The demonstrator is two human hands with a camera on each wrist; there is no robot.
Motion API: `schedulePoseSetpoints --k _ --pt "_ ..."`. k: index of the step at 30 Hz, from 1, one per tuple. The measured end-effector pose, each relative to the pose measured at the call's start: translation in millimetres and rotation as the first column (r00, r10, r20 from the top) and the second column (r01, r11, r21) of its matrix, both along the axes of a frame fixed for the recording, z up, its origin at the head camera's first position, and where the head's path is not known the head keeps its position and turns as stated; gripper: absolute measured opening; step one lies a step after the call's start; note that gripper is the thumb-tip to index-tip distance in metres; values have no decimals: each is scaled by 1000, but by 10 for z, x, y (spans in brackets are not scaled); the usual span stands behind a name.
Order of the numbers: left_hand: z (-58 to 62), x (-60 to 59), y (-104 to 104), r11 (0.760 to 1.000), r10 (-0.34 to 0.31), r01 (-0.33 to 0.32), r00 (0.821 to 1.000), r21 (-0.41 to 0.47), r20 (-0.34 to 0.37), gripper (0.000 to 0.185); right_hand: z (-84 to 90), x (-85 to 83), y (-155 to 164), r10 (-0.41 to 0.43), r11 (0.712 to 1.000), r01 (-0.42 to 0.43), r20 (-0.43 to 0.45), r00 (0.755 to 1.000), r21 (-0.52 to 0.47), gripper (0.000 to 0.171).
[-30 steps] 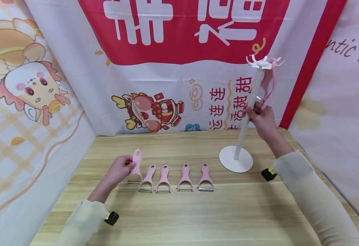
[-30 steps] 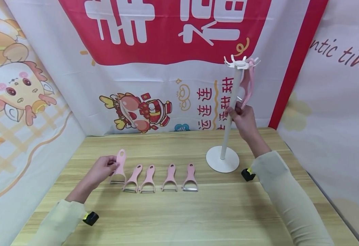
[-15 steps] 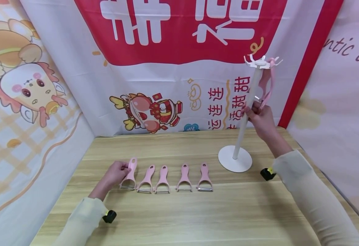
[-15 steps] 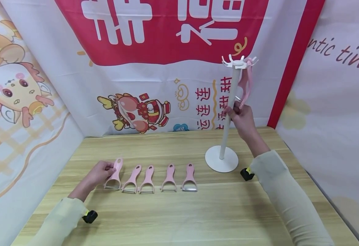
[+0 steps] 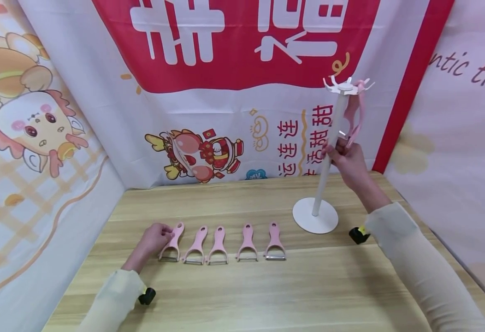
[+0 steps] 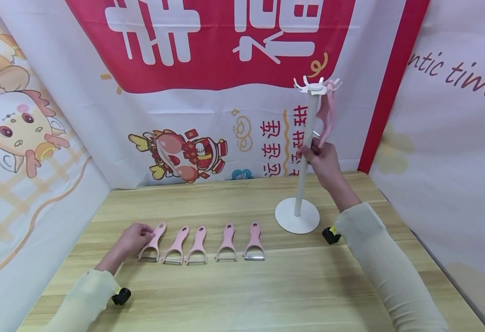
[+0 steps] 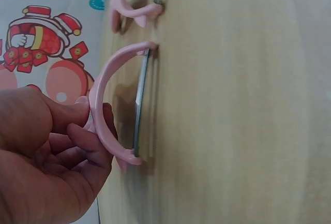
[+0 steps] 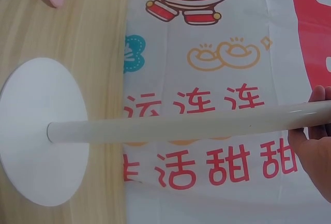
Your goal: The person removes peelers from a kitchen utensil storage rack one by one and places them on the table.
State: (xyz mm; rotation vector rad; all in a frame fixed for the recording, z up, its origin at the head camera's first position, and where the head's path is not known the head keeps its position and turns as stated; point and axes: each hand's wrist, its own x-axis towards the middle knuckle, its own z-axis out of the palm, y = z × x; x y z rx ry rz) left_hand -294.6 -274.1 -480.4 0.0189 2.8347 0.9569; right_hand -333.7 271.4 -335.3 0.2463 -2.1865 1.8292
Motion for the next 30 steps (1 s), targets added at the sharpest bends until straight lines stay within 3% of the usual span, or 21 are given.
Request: schedulePoseSetpoints --k 9,15,24,30 --pt "-68 32 -1 999 35 -35 999 -7 -26 26 1 4 8 14 999 -14 6 1000 -34 41" --pt "-36 59 6 999 51 -52 999 -13 -7 30 11 10 -13 -17 1000 17 7 1000 -9 41" --pt "31 65 33 996 78 -79 996 -35 -36 42 13 48 -68 -91 995 92 15 996 -46 42" --pt "90 73 96 997 71 -72 993 -13 -96 42 17 72 -107 -158 984 158 3 987 -83 36"
